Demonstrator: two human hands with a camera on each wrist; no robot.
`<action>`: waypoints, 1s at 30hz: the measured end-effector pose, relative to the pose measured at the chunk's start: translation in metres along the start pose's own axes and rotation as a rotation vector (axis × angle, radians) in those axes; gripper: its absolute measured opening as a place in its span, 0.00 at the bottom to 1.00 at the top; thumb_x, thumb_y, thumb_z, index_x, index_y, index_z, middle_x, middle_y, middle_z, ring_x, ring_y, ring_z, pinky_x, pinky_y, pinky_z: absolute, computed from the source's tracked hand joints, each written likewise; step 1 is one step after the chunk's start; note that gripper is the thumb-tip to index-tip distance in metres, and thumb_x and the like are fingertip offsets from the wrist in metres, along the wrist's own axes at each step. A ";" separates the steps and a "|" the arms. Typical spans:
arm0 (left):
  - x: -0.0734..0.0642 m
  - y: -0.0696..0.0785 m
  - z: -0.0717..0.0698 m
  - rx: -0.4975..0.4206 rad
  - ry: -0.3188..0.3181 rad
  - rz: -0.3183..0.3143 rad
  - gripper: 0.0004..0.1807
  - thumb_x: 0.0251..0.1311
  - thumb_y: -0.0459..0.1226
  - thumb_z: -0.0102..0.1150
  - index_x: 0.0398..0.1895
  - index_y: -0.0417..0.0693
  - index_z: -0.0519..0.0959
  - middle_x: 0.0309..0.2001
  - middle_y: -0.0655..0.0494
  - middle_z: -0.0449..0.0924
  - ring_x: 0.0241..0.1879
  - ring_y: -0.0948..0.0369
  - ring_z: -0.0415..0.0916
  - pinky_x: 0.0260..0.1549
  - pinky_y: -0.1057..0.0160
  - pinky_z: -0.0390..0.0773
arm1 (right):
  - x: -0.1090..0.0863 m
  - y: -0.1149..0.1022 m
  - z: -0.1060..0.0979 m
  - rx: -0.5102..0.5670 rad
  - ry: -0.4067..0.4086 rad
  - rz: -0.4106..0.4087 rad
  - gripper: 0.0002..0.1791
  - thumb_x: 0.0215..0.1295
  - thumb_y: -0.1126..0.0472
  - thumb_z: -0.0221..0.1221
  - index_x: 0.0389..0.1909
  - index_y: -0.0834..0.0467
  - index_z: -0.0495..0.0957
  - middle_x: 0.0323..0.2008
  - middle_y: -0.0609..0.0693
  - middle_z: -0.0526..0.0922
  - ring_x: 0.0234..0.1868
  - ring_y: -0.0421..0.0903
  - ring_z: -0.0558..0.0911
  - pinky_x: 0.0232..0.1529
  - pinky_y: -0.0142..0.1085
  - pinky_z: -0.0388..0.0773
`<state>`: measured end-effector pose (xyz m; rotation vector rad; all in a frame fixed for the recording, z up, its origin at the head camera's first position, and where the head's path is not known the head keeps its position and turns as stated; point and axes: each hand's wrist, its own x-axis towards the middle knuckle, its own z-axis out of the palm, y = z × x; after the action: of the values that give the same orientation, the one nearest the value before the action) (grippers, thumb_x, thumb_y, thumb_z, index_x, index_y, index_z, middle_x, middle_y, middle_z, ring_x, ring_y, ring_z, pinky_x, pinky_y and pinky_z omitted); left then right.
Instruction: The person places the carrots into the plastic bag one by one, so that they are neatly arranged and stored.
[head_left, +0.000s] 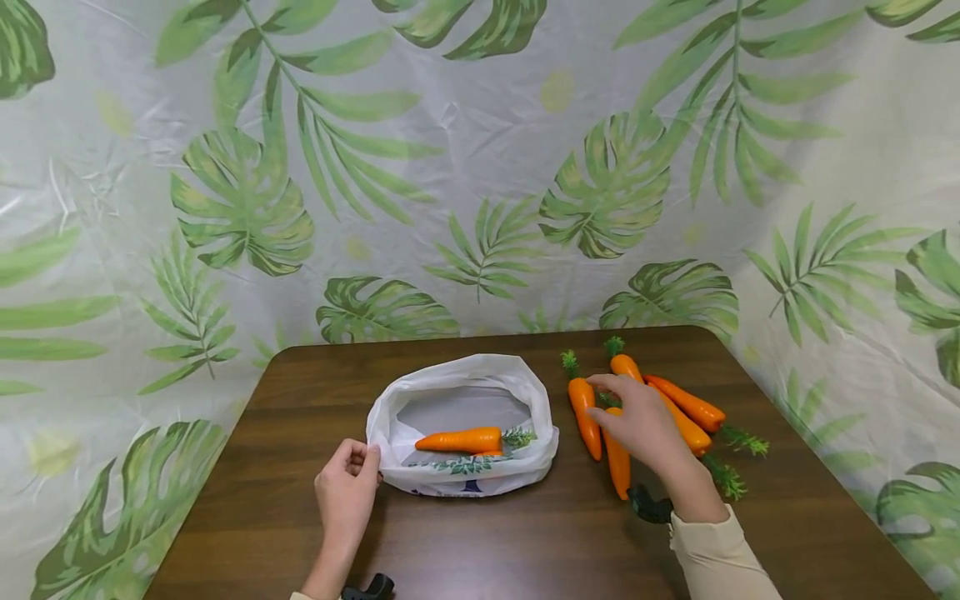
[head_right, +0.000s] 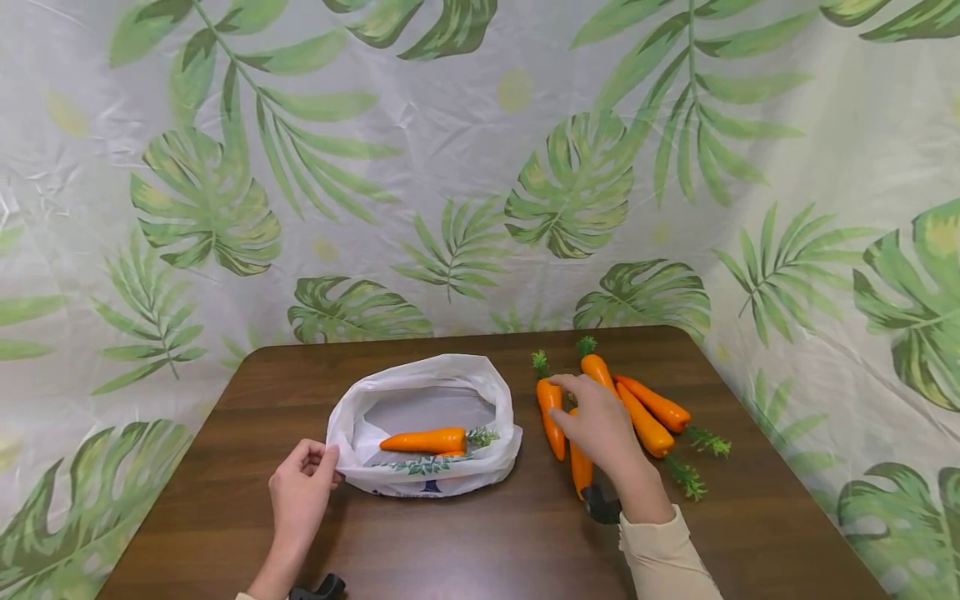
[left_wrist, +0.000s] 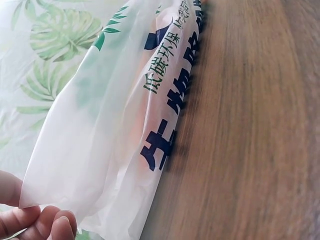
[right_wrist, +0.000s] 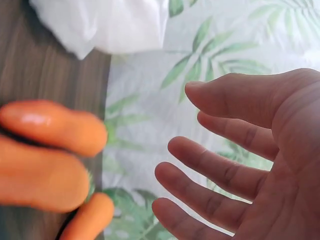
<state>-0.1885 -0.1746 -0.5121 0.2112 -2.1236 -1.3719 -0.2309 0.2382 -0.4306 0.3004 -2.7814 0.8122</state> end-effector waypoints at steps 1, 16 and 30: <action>0.000 0.000 0.000 0.000 -0.001 0.001 0.10 0.61 0.33 0.67 0.24 0.50 0.78 0.17 0.57 0.77 0.15 0.62 0.77 0.16 0.69 0.74 | -0.002 0.004 -0.001 0.004 0.006 0.000 0.26 0.62 0.56 0.69 0.62 0.53 0.78 0.54 0.54 0.83 0.47 0.55 0.82 0.41 0.50 0.80; 0.001 -0.001 0.002 -0.010 -0.009 -0.006 0.10 0.61 0.33 0.67 0.24 0.49 0.78 0.18 0.56 0.78 0.15 0.62 0.77 0.15 0.69 0.75 | -0.023 0.066 -0.026 0.004 0.046 0.099 0.29 0.65 0.54 0.67 0.65 0.56 0.75 0.53 0.62 0.83 0.53 0.64 0.80 0.46 0.59 0.77; -0.001 -0.001 0.003 -0.010 -0.003 -0.008 0.10 0.61 0.33 0.67 0.24 0.49 0.78 0.17 0.57 0.77 0.15 0.63 0.77 0.16 0.69 0.75 | -0.036 0.101 -0.031 -0.040 0.003 0.207 0.33 0.66 0.50 0.65 0.67 0.61 0.72 0.58 0.71 0.76 0.54 0.70 0.76 0.46 0.63 0.74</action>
<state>-0.1897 -0.1726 -0.5144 0.2138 -2.1202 -1.3881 -0.2173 0.3438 -0.4661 0.0031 -2.8552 0.7989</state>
